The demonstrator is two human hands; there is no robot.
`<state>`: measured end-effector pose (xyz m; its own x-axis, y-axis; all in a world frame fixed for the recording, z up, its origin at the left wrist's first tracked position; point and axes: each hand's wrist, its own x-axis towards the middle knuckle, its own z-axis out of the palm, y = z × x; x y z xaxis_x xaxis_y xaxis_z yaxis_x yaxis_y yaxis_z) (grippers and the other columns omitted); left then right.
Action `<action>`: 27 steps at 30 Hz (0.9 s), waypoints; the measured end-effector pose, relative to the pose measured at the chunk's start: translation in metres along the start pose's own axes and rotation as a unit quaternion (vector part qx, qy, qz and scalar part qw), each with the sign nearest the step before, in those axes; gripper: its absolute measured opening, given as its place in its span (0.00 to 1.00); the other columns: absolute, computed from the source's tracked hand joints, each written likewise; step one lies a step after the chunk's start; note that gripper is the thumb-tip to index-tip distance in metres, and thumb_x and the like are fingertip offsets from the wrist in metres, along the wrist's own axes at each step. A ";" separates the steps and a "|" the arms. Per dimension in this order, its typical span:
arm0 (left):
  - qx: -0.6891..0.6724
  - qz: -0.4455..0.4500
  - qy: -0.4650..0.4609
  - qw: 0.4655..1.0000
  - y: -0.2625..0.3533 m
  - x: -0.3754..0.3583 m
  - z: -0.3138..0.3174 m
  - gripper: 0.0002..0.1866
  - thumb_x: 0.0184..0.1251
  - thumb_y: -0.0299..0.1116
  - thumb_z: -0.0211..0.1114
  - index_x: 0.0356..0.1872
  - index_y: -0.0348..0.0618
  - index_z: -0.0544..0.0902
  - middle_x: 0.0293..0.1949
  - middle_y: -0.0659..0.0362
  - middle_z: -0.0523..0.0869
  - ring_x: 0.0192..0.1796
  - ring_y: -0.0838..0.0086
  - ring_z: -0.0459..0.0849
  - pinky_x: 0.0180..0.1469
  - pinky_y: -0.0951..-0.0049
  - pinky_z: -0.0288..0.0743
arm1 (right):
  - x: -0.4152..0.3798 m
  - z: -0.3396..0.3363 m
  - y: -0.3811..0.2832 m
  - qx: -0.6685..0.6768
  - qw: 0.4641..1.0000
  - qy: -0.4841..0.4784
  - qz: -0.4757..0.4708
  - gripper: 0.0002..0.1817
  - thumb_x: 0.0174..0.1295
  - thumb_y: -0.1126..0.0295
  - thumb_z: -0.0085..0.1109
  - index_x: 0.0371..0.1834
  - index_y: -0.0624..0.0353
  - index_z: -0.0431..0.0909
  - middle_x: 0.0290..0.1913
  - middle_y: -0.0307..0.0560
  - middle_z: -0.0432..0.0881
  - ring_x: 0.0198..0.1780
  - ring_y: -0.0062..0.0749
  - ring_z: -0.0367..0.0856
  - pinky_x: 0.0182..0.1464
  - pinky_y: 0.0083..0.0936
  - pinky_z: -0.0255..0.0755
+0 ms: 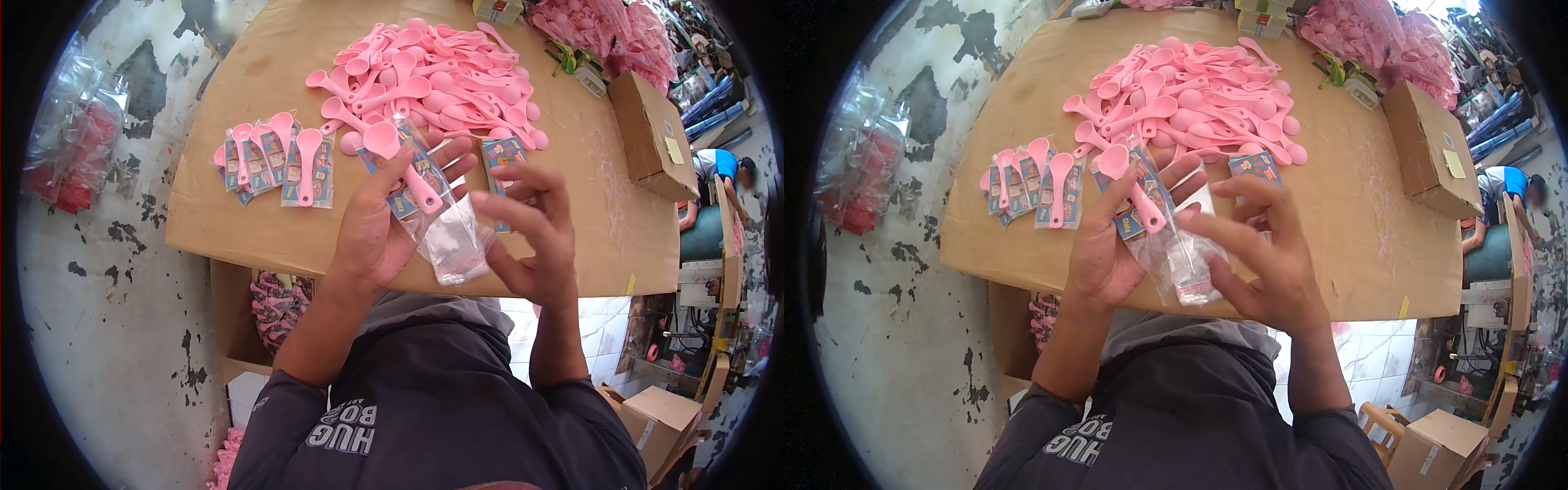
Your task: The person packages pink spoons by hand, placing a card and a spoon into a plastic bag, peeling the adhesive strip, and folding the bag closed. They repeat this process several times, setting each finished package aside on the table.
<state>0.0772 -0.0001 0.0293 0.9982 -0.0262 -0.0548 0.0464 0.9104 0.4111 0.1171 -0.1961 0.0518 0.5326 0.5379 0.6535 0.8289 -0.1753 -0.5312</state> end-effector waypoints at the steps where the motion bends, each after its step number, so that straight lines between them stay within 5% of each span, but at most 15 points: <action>1: 0.000 -0.008 -0.006 1.000 -0.001 0.000 0.000 0.22 0.84 0.41 0.54 0.69 0.38 0.70 0.67 0.44 0.79 0.70 0.57 0.78 0.70 0.57 0.74 | 0.001 0.001 -0.001 0.008 0.999 -0.031 -0.018 0.25 0.49 0.82 0.72 0.54 0.53 0.88 0.59 0.46 0.76 0.39 0.26 0.76 0.37 0.25 0.72; 6: 0.046 0.019 0.016 0.999 -0.004 0.001 -0.006 0.26 0.84 0.42 0.52 0.73 0.37 0.66 0.71 0.44 0.74 0.73 0.56 0.74 0.73 0.54 0.72 | 0.003 0.002 -0.006 -0.057 0.996 0.003 -0.062 0.18 0.48 0.80 0.73 0.45 0.56 0.91 0.36 0.41 0.82 0.33 0.29 0.78 0.31 0.24 0.71; 13: 0.013 0.034 0.028 0.999 -0.003 0.002 -0.008 0.27 0.84 0.40 0.52 0.75 0.36 0.64 0.72 0.43 0.73 0.74 0.55 0.72 0.74 0.54 0.71 | -0.001 -0.010 -0.018 -0.102 0.989 0.015 -0.102 0.19 0.47 0.82 0.74 0.46 0.58 0.90 0.36 0.41 0.81 0.32 0.30 0.78 0.31 0.26 0.71; 15: 0.005 0.020 0.019 1.000 0.001 0.003 -0.002 0.27 0.83 0.40 0.52 0.75 0.36 0.64 0.72 0.43 0.73 0.74 0.55 0.73 0.74 0.54 0.71 | -0.006 -0.016 -0.014 -0.076 0.990 0.116 -0.034 0.20 0.49 0.83 0.74 0.48 0.58 0.90 0.36 0.40 0.81 0.33 0.30 0.79 0.33 0.27 0.72; 20: -0.011 -0.061 -0.033 0.998 -0.005 0.006 0.007 0.27 0.82 0.37 0.54 0.74 0.33 0.64 0.70 0.44 0.76 0.70 0.58 0.77 0.73 0.56 0.73 | -0.002 -0.001 0.008 -0.035 0.997 0.023 0.057 0.24 0.53 0.82 0.72 0.53 0.45 0.89 0.54 0.44 0.78 0.49 0.33 0.80 0.44 0.28 0.74; 27: -0.025 -0.145 -0.035 0.989 -0.021 0.005 -0.006 0.25 0.82 0.39 0.56 0.70 0.34 0.71 0.63 0.48 0.81 0.66 0.63 0.81 0.69 0.61 0.75 | 0.001 0.005 0.014 -0.012 0.999 -0.031 -0.010 0.22 0.52 0.81 0.72 0.51 0.45 0.91 0.60 0.46 0.77 0.54 0.34 0.79 0.47 0.29 0.74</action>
<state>0.0809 -0.0164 0.0151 0.9435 -0.3159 -0.0997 0.3306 0.8795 0.3424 0.1283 -0.1944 0.0422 0.5051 0.5913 0.6287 0.8435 -0.1842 -0.5045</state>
